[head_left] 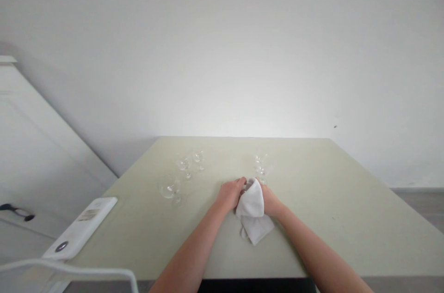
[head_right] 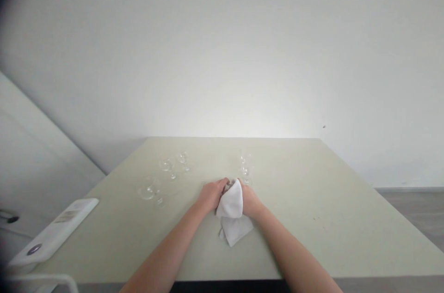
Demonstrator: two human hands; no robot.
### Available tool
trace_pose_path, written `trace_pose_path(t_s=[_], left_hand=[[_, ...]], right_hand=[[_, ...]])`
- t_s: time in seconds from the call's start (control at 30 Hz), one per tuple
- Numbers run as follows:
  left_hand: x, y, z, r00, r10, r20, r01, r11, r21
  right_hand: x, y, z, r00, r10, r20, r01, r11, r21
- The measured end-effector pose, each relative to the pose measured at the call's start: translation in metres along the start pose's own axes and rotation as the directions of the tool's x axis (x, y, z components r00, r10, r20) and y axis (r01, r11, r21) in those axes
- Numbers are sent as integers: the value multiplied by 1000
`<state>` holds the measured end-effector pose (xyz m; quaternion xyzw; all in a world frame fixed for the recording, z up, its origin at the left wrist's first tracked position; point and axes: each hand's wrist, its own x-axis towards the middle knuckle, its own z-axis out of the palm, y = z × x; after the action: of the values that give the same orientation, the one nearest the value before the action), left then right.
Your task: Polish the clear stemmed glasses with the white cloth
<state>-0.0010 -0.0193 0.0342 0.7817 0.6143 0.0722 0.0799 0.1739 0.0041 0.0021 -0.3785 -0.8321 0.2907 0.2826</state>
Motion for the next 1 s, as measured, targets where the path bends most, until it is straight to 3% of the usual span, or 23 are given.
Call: trace_pose_path(t_s=[0.17,0.33,1.0], left_hand=[[0,-1,0,1000,7,-8,-7,1000,-1],[1,-3,2,1000,12,-5,-12,1000,8],[1,-2,2,1000,8,-5,-8,1000,15]], right_hand=[[-1,0,1,999,47,-14,-46,998,40],[0,0,1,1000,4,1,-4,1000,26],[0,2,1,1000,26,-7,-26,999,22]])
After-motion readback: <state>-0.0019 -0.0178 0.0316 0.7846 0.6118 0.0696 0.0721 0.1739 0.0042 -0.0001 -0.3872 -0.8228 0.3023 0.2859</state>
